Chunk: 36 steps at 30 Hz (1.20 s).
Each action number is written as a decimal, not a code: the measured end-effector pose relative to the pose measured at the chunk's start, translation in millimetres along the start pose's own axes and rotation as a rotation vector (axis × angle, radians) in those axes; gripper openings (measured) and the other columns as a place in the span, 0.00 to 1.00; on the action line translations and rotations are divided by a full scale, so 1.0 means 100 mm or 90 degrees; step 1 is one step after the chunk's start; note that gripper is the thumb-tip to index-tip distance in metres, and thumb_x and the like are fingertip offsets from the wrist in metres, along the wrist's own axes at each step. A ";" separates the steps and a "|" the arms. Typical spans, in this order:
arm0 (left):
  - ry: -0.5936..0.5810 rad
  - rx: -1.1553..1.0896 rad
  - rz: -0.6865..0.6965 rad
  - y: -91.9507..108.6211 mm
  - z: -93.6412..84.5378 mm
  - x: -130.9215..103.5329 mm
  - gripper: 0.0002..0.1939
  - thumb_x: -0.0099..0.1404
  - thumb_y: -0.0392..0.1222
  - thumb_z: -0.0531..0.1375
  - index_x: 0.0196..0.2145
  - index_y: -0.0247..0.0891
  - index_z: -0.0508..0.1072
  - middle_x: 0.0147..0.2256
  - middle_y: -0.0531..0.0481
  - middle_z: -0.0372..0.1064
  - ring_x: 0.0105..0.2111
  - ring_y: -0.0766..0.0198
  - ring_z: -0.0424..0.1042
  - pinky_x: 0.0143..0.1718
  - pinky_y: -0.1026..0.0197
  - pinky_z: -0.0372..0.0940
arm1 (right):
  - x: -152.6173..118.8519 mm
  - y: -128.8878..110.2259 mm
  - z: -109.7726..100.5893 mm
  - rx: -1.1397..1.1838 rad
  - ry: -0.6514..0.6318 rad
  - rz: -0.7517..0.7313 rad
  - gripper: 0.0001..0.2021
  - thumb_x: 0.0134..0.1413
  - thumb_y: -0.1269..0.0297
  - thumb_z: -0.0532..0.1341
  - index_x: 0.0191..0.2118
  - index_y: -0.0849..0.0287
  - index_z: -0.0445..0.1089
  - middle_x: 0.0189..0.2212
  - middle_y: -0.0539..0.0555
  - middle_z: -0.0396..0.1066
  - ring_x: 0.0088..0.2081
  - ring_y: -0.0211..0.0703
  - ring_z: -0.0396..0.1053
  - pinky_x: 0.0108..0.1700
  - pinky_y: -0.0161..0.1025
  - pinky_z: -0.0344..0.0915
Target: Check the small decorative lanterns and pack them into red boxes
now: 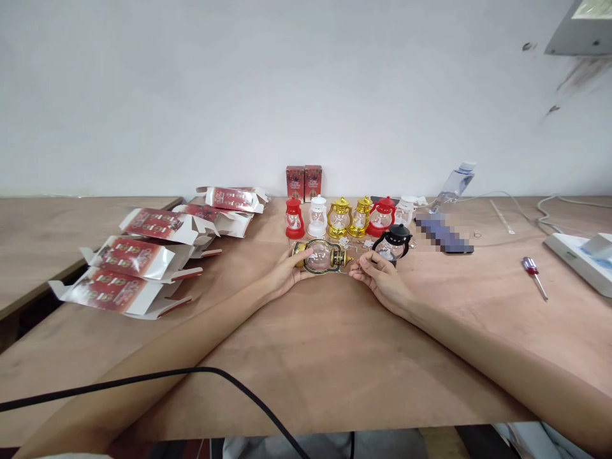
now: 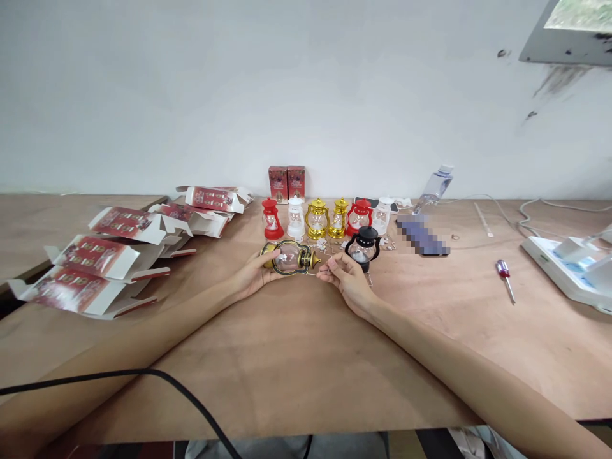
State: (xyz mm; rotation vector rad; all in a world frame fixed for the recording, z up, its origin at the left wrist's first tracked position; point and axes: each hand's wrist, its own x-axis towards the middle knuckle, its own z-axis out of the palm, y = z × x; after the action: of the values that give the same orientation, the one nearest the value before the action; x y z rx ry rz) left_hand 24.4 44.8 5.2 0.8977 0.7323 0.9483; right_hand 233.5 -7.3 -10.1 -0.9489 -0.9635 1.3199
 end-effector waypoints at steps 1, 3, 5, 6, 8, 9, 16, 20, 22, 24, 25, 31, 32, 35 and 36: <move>0.001 0.000 0.001 0.00 0.00 0.00 0.15 0.62 0.34 0.59 0.47 0.31 0.69 0.44 0.38 0.73 0.40 0.55 0.76 0.42 0.52 0.73 | 0.00 0.00 0.00 0.000 -0.001 0.002 0.17 0.37 0.53 0.72 0.25 0.57 0.67 0.25 0.46 0.71 0.29 0.32 0.70 0.36 0.31 0.70; -0.001 0.000 -0.002 0.02 0.01 -0.01 0.15 0.62 0.34 0.58 0.47 0.31 0.69 0.44 0.38 0.73 0.40 0.56 0.76 0.41 0.53 0.74 | 0.01 0.01 0.00 -0.003 -0.005 0.004 0.17 0.37 0.53 0.72 0.25 0.57 0.67 0.25 0.47 0.71 0.29 0.32 0.70 0.36 0.31 0.69; -0.001 -0.001 -0.013 0.03 0.02 -0.01 0.14 0.63 0.34 0.57 0.47 0.30 0.70 0.43 0.38 0.73 0.39 0.56 0.76 0.39 0.55 0.74 | 0.01 0.01 -0.01 -0.007 -0.005 0.004 0.17 0.37 0.53 0.72 0.25 0.57 0.66 0.25 0.47 0.71 0.29 0.32 0.70 0.35 0.32 0.69; -0.001 -0.002 -0.022 0.04 0.02 -0.01 0.14 0.63 0.34 0.57 0.47 0.30 0.70 0.43 0.37 0.74 0.39 0.57 0.76 0.39 0.56 0.74 | 0.01 0.01 -0.01 -0.007 -0.002 0.004 0.17 0.36 0.53 0.72 0.25 0.57 0.66 0.25 0.47 0.71 0.29 0.32 0.70 0.35 0.32 0.69; 0.001 -0.010 -0.040 0.05 0.02 -0.02 0.13 0.64 0.35 0.56 0.46 0.29 0.71 0.42 0.38 0.74 0.38 0.58 0.76 0.38 0.57 0.74 | 0.01 0.01 0.00 -0.006 0.004 0.005 0.18 0.36 0.52 0.72 0.25 0.57 0.67 0.25 0.47 0.71 0.28 0.32 0.70 0.34 0.32 0.69; 0.003 -0.016 -0.048 0.06 0.01 -0.02 0.13 0.64 0.35 0.55 0.46 0.30 0.71 0.42 0.38 0.74 0.37 0.58 0.76 0.38 0.57 0.74 | 0.01 0.01 0.00 -0.007 0.004 0.006 0.18 0.35 0.52 0.72 0.25 0.57 0.67 0.24 0.47 0.71 0.28 0.32 0.70 0.34 0.32 0.69; 0.013 -0.035 -0.060 0.06 0.01 -0.01 0.13 0.64 0.37 0.55 0.45 0.31 0.72 0.40 0.41 0.75 0.35 0.61 0.76 0.34 0.61 0.74 | -0.01 0.01 0.03 -0.047 0.002 -0.004 0.22 0.34 0.51 0.72 0.32 0.57 0.67 0.22 0.46 0.71 0.24 0.33 0.70 0.29 0.33 0.68; 0.006 -0.010 -0.050 0.04 0.00 0.00 0.13 0.63 0.38 0.57 0.45 0.32 0.72 0.41 0.40 0.74 0.36 0.59 0.76 0.31 0.61 0.74 | -0.03 0.01 0.04 -0.090 -0.025 -0.039 0.22 0.37 0.52 0.71 0.37 0.56 0.65 0.22 0.46 0.71 0.23 0.36 0.70 0.27 0.35 0.67; 0.000 -0.004 -0.039 0.02 -0.02 0.01 0.14 0.62 0.38 0.58 0.45 0.32 0.71 0.42 0.41 0.74 0.36 0.58 0.76 0.31 0.61 0.74 | -0.03 0.01 0.04 -0.095 -0.028 -0.044 0.21 0.38 0.52 0.70 0.36 0.56 0.65 0.22 0.46 0.72 0.23 0.36 0.70 0.27 0.35 0.67; -0.006 -0.003 -0.038 0.02 -0.02 0.01 0.15 0.62 0.39 0.59 0.46 0.33 0.71 0.42 0.41 0.74 0.36 0.59 0.76 0.32 0.61 0.74 | -0.03 0.01 0.04 -0.093 -0.029 -0.049 0.21 0.38 0.52 0.70 0.35 0.56 0.65 0.22 0.47 0.72 0.23 0.36 0.70 0.27 0.35 0.67; -0.007 -0.002 -0.042 0.02 -0.03 0.01 0.15 0.62 0.39 0.59 0.46 0.33 0.71 0.41 0.41 0.74 0.36 0.59 0.76 0.32 0.61 0.74 | -0.03 0.01 0.04 -0.091 -0.030 -0.052 0.21 0.38 0.52 0.70 0.35 0.56 0.65 0.22 0.47 0.72 0.23 0.36 0.70 0.27 0.35 0.67; -0.023 0.020 -0.045 0.02 -0.01 -0.02 0.15 0.61 0.40 0.60 0.45 0.32 0.72 0.40 0.41 0.75 0.36 0.59 0.76 0.34 0.60 0.74 | -0.03 0.01 0.04 -0.118 -0.036 -0.048 0.20 0.38 0.51 0.70 0.34 0.57 0.67 0.22 0.48 0.72 0.22 0.37 0.70 0.27 0.36 0.68; -0.026 0.024 -0.040 0.02 -0.01 -0.02 0.15 0.61 0.39 0.60 0.45 0.32 0.72 0.40 0.41 0.75 0.36 0.58 0.76 0.35 0.59 0.74 | -0.03 0.01 0.04 -0.126 -0.033 -0.044 0.21 0.37 0.51 0.70 0.34 0.57 0.67 0.22 0.48 0.72 0.22 0.37 0.70 0.27 0.36 0.69; -0.022 0.019 -0.027 0.03 0.01 -0.04 0.14 0.60 0.38 0.61 0.44 0.33 0.72 0.41 0.41 0.75 0.38 0.57 0.76 0.35 0.58 0.74 | -0.02 -0.01 0.05 -0.139 -0.018 -0.034 0.22 0.34 0.49 0.71 0.33 0.58 0.67 0.21 0.48 0.72 0.21 0.37 0.70 0.27 0.38 0.69; -0.019 0.013 -0.025 0.03 0.01 -0.04 0.13 0.60 0.37 0.61 0.43 0.33 0.72 0.42 0.41 0.74 0.38 0.56 0.76 0.34 0.57 0.74 | -0.02 -0.01 0.05 -0.141 -0.015 -0.033 0.23 0.33 0.49 0.71 0.32 0.58 0.67 0.21 0.48 0.72 0.21 0.37 0.70 0.27 0.38 0.69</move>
State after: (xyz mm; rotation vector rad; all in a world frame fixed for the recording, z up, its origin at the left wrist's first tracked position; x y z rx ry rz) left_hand 22.5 41.8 9.0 0.9101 0.7326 0.8918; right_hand 229.0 -9.4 -7.8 -1.0701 -1.1620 1.2001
